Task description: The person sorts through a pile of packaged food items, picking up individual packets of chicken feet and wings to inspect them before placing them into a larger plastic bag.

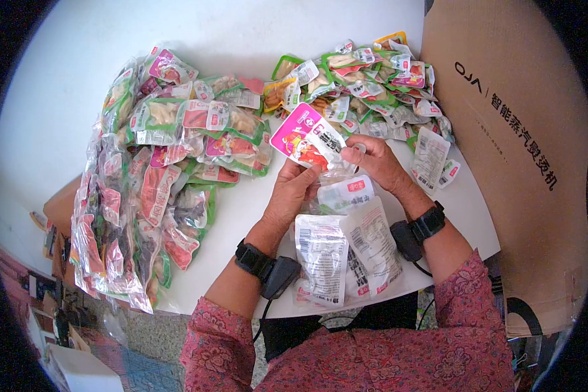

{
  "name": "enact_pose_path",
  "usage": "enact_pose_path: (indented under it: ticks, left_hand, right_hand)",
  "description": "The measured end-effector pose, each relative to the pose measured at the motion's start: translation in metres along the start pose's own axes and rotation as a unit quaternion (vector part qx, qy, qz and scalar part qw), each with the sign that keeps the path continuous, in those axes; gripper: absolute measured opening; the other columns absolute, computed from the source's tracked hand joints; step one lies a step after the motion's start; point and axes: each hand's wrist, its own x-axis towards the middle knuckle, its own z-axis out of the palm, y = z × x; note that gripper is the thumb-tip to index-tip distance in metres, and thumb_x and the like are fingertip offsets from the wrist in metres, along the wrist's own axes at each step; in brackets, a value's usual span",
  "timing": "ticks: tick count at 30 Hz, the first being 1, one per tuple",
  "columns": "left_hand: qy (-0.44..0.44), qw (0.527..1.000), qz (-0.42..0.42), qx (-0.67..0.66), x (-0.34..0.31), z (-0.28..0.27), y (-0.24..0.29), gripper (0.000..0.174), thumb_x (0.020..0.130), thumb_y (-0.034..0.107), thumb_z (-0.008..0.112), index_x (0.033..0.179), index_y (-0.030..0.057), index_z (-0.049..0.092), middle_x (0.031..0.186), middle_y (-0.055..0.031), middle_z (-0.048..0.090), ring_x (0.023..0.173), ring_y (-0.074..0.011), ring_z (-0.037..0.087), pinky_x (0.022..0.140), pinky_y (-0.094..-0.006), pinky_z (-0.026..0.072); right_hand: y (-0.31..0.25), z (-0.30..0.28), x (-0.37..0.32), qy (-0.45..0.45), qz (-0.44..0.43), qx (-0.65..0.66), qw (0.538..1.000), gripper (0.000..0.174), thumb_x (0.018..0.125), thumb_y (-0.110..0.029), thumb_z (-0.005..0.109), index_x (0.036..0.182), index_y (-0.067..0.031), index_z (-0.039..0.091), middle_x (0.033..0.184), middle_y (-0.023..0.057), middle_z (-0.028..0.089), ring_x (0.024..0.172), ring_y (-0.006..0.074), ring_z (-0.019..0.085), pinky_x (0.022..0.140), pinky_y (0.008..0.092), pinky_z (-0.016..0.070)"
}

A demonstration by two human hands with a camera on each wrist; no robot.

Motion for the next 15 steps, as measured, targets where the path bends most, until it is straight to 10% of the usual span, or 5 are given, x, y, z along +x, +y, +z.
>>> enact_pose_path:
  ticks: [5,15]
  left_hand:
    - [-0.014,0.997,-0.036,0.061,-0.004,-0.004,0.01,0.029,0.082,0.007,0.051,0.111,0.0073,0.047,0.097,-0.0037,0.057,0.073,-0.0087,0.054,0.057,-0.0195,0.0424]
    - [-0.013,0.997,-0.015,0.072,-0.003,-0.002,0.008,0.032,0.08,0.004,0.05,0.112,0.0052,0.045,0.101,-0.0049,0.056,0.075,-0.0084,0.054,0.06,-0.0205,0.0434]
  right_hand:
    - [0.003,0.004,0.0,-0.002,0.028,0.034,0.999,0.034,0.078,-0.034,0.06,0.088,-0.0018,0.058,0.073,0.0035,0.057,0.06,0.0102,0.053,0.054,0.0242,0.0449]
    - [0.015,0.006,0.0,-0.008,0.079,0.146,0.986,0.039,0.079,-0.038,0.059,0.096,-0.0027,0.056,0.075,0.001,0.055,0.062,0.0084,0.051,0.055,0.0231,0.0436]
